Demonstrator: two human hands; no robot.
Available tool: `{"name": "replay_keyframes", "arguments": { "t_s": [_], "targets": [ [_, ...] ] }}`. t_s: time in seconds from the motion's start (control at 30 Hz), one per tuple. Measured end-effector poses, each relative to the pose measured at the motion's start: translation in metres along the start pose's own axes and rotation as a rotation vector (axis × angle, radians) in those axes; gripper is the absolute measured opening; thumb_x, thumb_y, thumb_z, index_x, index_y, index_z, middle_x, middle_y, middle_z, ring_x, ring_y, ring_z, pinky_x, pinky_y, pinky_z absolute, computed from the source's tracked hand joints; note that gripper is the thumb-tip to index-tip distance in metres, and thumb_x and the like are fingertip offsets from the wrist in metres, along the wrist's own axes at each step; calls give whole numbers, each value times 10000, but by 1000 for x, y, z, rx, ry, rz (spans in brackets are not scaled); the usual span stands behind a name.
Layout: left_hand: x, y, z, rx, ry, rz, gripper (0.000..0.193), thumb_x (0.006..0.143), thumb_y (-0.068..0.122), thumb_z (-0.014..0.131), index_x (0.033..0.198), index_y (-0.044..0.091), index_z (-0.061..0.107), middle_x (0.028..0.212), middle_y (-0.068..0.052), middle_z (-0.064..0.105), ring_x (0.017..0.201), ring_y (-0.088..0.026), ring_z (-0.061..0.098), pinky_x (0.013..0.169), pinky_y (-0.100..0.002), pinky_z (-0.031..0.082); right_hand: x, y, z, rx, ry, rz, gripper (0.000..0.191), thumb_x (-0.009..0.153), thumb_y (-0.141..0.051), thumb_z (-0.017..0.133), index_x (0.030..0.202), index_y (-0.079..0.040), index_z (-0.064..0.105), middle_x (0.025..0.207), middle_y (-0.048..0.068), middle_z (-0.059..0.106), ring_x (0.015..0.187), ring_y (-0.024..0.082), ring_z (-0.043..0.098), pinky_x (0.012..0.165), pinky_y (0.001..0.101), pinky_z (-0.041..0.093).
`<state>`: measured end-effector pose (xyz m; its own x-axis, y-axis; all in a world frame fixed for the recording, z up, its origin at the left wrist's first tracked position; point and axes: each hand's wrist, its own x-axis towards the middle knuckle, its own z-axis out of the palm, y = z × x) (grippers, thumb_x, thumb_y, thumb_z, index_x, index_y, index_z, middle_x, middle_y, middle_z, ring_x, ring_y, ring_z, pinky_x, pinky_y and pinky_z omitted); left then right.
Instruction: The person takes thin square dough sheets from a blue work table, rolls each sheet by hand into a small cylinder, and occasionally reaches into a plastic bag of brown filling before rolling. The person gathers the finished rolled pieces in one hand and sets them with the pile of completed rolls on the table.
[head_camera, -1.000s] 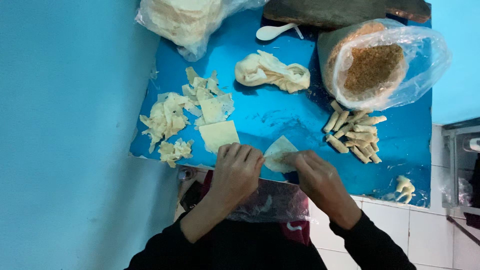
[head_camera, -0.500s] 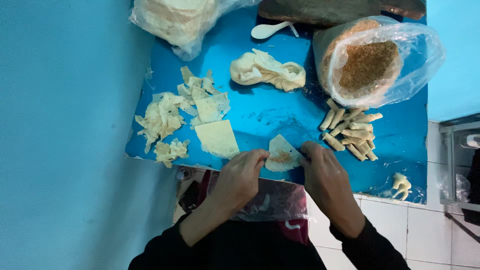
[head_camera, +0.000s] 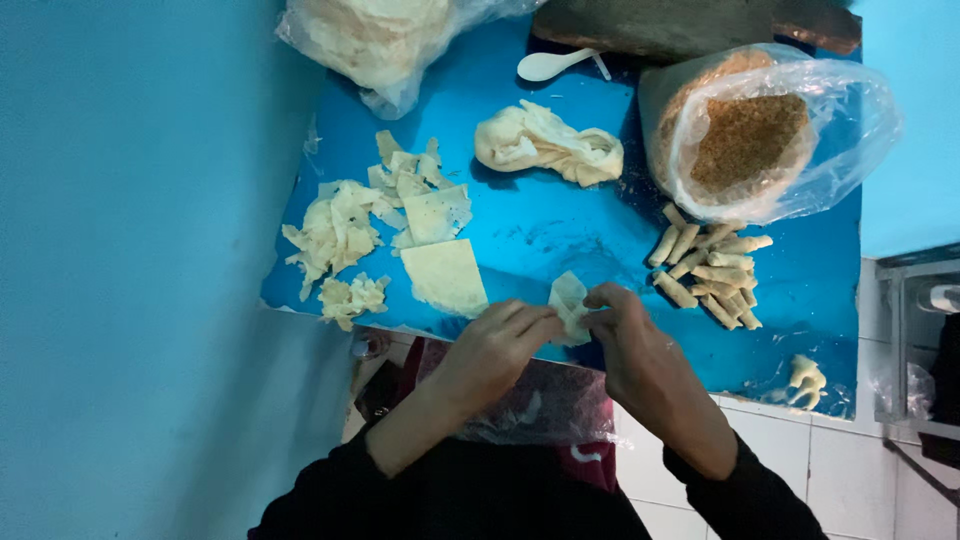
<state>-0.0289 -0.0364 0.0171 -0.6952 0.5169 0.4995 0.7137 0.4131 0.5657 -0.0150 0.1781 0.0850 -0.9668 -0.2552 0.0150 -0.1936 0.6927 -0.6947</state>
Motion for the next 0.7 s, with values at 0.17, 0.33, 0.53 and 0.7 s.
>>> {"name": "replay_keyframes", "arguments": {
  "t_s": [0.17,0.33,0.53,0.7],
  "targets": [
    [5,-5,12,87,44,32,227,924,10,643,1148,22,676,1083,-113,688,1000,-287,661,862,-437,537,-2,-10,-9,-99,-71,-84,504,879,-59,670,1328,-25,444,1178,158,728,1052,370,701,792,464,563],
    [14,0,20,197,75,-43,147,920,48,664,1064,36,690,936,-112,639,904,-299,620,802,-451,519,14,-13,-14,-353,-32,-399,516,832,-112,711,1296,-6,513,990,155,719,856,357,686,814,482,505],
    [25,12,13,262,46,-57,171,867,36,651,1030,-8,671,964,-127,626,950,-297,602,812,-421,526,43,3,-15,-70,-236,-17,479,918,-69,660,1355,-109,467,834,173,672,809,340,685,725,434,508],
    [17,17,5,337,92,86,248,892,86,668,1094,-58,646,1029,-136,609,965,-274,583,849,-390,516,27,16,-4,-103,-56,-273,462,897,15,591,1329,-9,427,1064,183,724,1017,360,715,792,435,558]
  ]
}}
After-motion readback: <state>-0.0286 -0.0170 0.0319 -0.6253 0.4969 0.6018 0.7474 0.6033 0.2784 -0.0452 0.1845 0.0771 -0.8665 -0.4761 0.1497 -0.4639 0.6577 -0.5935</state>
